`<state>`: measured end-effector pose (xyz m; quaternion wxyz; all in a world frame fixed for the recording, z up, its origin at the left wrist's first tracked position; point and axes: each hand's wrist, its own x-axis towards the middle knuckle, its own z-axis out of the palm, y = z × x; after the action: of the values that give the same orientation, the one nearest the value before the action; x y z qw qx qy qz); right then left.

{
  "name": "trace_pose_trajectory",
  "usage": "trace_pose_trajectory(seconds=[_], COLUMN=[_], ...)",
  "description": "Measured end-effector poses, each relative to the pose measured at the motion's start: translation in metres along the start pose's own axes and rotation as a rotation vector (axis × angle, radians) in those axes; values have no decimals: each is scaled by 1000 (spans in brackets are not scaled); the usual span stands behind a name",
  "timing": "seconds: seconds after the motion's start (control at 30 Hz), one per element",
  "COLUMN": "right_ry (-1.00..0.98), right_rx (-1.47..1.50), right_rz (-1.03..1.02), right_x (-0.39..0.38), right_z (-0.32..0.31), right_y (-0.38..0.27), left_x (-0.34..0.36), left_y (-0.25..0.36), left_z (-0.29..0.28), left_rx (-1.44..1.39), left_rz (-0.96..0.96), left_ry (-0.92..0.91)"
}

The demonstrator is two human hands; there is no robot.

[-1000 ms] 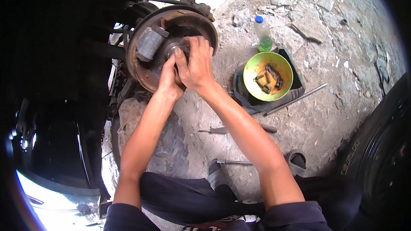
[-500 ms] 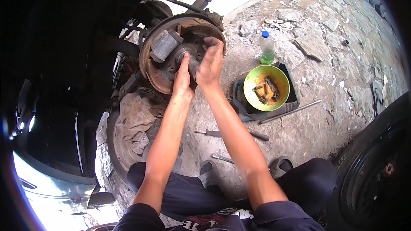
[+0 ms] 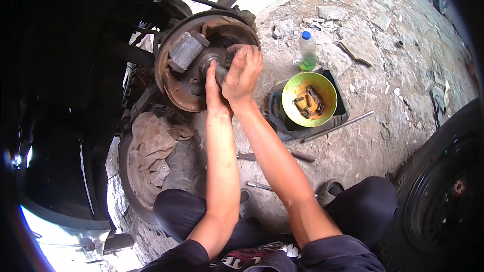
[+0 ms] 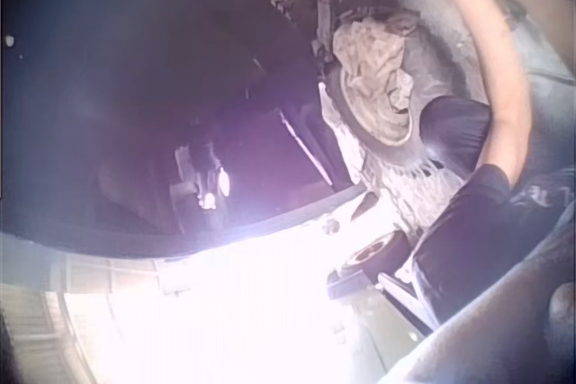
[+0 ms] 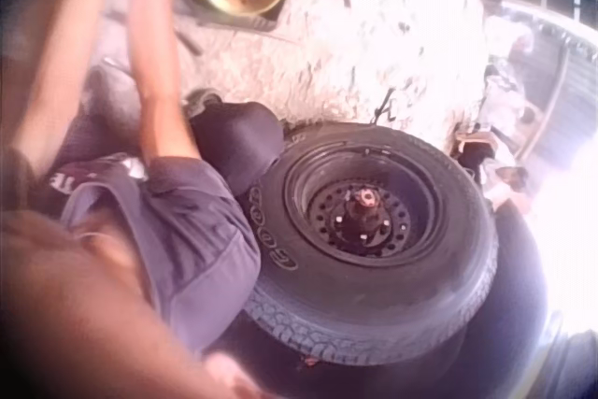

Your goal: The person works on a vehicle's drum brake assembly by hand, removing components from a bowl, positioning internal parts, and fitting a metal sleeve onto the spindle.

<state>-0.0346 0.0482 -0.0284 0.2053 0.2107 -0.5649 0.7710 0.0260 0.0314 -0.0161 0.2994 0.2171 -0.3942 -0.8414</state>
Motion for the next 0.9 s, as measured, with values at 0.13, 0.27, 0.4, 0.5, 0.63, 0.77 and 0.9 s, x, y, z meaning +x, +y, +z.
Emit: trace_pose_trajectory(seconds=[0.13,0.27,0.4,0.5,0.63,0.77,0.9], right_ry=[-123,-211,-281,-403,-848,-1644,-1967], right_rx=[-17,-25,-57,-262,-602,-1235,-1198], right_rz=[107,97,-208,-267,-338,-300,-138], right_x=[2,7,29,54,85,81,69], right_z=[-5,-9,-23,-44,-102,-178,-196], right_y=[-1,-2,11,20,48,98,122], left_x=[9,18,18,26,33,31,31], left_y=[-3,-11,-13,-14,-12,-13,-9], left_z=[3,-9,0,-7,-15,-6,-14], left_rx=[-72,-180,-94,-138,-122,-164,-149], left_rz=[-30,-38,25,43,23,-2,12], left_ry=[20,-39,-8,184,282,245,254])
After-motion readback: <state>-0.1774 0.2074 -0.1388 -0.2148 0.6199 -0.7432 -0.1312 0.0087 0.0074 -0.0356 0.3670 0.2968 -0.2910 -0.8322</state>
